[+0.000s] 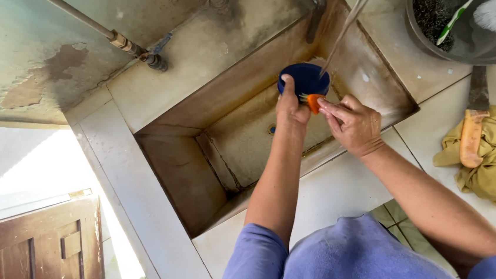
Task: The person is washing and rinsing a blue plastic water container and its lid using a brush and scouring pad at a utility sink.
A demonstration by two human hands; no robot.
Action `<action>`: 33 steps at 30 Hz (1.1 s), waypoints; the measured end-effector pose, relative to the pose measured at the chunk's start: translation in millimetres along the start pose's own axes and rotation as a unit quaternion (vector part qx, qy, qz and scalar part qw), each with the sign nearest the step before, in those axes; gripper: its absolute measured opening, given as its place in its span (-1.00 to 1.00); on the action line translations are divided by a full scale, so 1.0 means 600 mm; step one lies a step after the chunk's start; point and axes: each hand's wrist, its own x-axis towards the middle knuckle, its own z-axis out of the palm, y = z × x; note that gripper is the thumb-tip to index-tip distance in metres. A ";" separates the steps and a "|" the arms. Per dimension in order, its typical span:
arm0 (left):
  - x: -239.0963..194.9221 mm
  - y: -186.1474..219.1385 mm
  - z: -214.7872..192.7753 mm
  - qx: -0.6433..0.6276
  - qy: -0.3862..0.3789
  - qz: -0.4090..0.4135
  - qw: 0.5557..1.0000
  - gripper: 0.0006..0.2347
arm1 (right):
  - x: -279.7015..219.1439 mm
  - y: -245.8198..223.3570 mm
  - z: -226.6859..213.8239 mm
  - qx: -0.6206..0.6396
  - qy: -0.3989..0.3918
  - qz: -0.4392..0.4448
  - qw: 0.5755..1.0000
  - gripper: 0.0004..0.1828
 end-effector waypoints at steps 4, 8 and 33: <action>0.122 0.010 -0.073 -0.048 -0.108 -0.029 0.993 -0.45 | -0.023 0.123 0.008 -0.066 0.006 -0.016 0.998 -0.88; 0.099 0.005 -0.060 -0.125 -0.086 -0.070 0.986 -0.48 | -0.012 0.094 -0.005 0.005 0.043 -0.078 0.996 -0.80; 0.056 -0.035 -0.059 0.086 -0.192 -0.004 0.978 -0.34 | 0.035 -0.033 0.000 -0.017 0.016 -0.017 1.000 -0.70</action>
